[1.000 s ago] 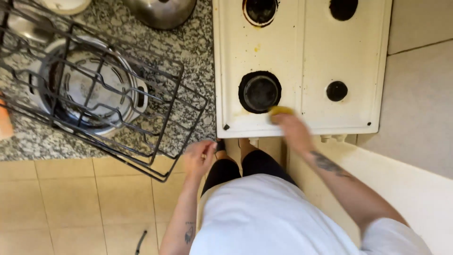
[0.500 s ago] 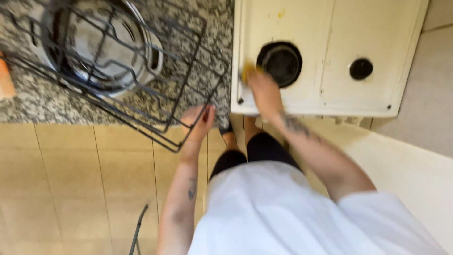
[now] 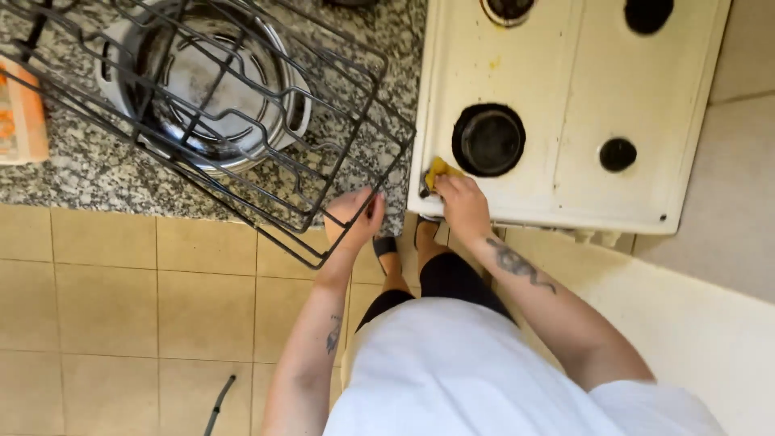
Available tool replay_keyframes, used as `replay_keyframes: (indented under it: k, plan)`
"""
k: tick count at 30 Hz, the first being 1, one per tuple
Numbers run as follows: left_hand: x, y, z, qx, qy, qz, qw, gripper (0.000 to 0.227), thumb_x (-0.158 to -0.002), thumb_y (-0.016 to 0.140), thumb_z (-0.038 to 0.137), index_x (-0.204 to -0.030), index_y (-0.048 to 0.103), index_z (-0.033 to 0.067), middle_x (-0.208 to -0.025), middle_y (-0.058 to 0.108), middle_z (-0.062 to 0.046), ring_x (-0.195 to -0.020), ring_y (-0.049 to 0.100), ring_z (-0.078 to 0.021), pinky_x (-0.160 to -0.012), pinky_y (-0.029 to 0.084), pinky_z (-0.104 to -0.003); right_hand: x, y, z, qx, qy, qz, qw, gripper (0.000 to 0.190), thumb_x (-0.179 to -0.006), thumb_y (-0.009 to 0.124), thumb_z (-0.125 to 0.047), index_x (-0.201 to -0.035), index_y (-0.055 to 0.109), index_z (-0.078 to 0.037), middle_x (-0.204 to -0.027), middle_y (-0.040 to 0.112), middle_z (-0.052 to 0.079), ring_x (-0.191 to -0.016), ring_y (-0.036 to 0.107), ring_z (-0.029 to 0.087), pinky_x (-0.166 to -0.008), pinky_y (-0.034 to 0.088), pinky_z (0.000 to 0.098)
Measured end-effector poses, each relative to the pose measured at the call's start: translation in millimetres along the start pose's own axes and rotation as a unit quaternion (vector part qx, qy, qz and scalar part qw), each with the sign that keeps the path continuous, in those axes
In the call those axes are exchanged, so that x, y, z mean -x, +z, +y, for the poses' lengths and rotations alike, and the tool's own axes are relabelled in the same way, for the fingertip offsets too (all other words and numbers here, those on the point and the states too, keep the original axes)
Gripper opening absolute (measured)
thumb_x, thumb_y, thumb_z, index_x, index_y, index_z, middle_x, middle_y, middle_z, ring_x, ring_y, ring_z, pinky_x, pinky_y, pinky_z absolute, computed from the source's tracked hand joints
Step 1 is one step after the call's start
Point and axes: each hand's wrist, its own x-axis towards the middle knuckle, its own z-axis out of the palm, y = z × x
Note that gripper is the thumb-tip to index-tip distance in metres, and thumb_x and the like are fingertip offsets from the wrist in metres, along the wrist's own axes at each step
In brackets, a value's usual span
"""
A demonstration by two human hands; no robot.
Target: Cleaning a kitchen stovetop by removing the metal grate, applying spray cleaner, and scrubbing the surface with a sponge.
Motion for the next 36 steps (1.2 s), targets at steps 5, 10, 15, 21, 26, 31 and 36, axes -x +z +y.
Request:
replay_keyframes:
  k: [5,10,15,21,26,31,36]
  plan:
    - [0,4,2,-0.010,0.042,0.038,0.998,0.031,-0.087,0.054,0.012,-0.057,0.047,0.0105,-0.039,0.044,-0.002,-0.031,0.041,-0.0147,-0.036,0.040,-0.020,-90,16,21,-0.002,0.080,0.097,0.992,0.013,-0.082,0.066,-0.018,-0.091,0.061,-0.011,-0.084,0.055,0.006,-0.078,0.059,0.031,-0.066,0.048,0.0423]
    - [-3,-6,6,-0.011,0.037,0.023,0.999,0.030,-0.085,0.055,0.014,-0.057,0.048,0.0098,-0.039,0.045,-0.003,-0.031,0.044,-0.0176,-0.035,0.040,-0.023,-1,-24,-46,-0.172,0.121,0.000,0.978,0.010,-0.087,0.058,-0.007,-0.095,0.062,-0.010,-0.090,0.053,0.011,-0.089,0.057,0.038,-0.080,0.045,0.0426]
    - [-1,-11,5,-0.036,0.043,0.013,0.998,0.028,-0.084,0.055,0.016,-0.058,0.047,0.0117,-0.040,0.044,-0.002,-0.032,0.046,-0.0164,-0.036,0.043,-0.023,-37,-25,-49,-0.110,-0.001,0.055,0.992,0.006,-0.085,0.059,-0.002,-0.085,0.063,-0.007,-0.082,0.052,0.009,-0.078,0.053,0.034,-0.075,0.043,0.0384]
    - [5,2,2,-0.054,0.050,0.038,0.997,0.030,-0.088,0.052,0.019,-0.059,0.046,0.0117,-0.044,0.039,-0.001,-0.034,0.040,-0.0168,-0.035,0.036,-0.026,-116,-24,-30,-0.165,0.063,0.154,0.972,0.008,-0.083,0.063,-0.001,-0.075,0.064,-0.004,-0.078,0.055,0.007,-0.077,0.055,0.028,-0.077,0.047,0.0375]
    - [-6,-6,1,-0.059,0.050,0.029,0.997,0.027,-0.081,0.058,0.018,-0.057,0.046,0.0131,-0.041,0.042,-0.001,-0.035,0.048,-0.0165,-0.038,0.045,-0.023,7,-21,-59,-0.125,0.011,0.017,0.992,0.012,-0.083,0.056,0.001,-0.088,0.064,-0.007,-0.094,0.052,0.010,-0.087,0.051,0.033,-0.082,0.038,0.0429]
    - [-6,-3,0,-0.054,0.031,0.023,0.998,0.030,-0.083,0.056,0.019,-0.056,0.044,0.0141,-0.040,0.038,0.000,-0.034,0.046,-0.0170,-0.036,0.043,-0.024,-90,-25,-35,-0.213,0.013,0.124,0.969,0.021,-0.084,0.052,0.008,-0.102,0.061,0.002,-0.098,0.048,0.023,-0.099,0.045,0.041,-0.088,0.036,0.0397]
    - [-5,8,-6,-0.069,0.042,0.040,0.996,0.026,-0.082,0.054,0.019,-0.058,0.043,0.0156,-0.041,0.038,-0.001,-0.035,0.047,-0.0176,-0.039,0.045,-0.024,-231,23,51,-0.081,0.002,0.219,0.972,0.016,-0.079,0.059,0.001,-0.083,0.063,-0.014,-0.083,0.049,0.002,-0.079,0.049,0.025,-0.072,0.041,0.0360]
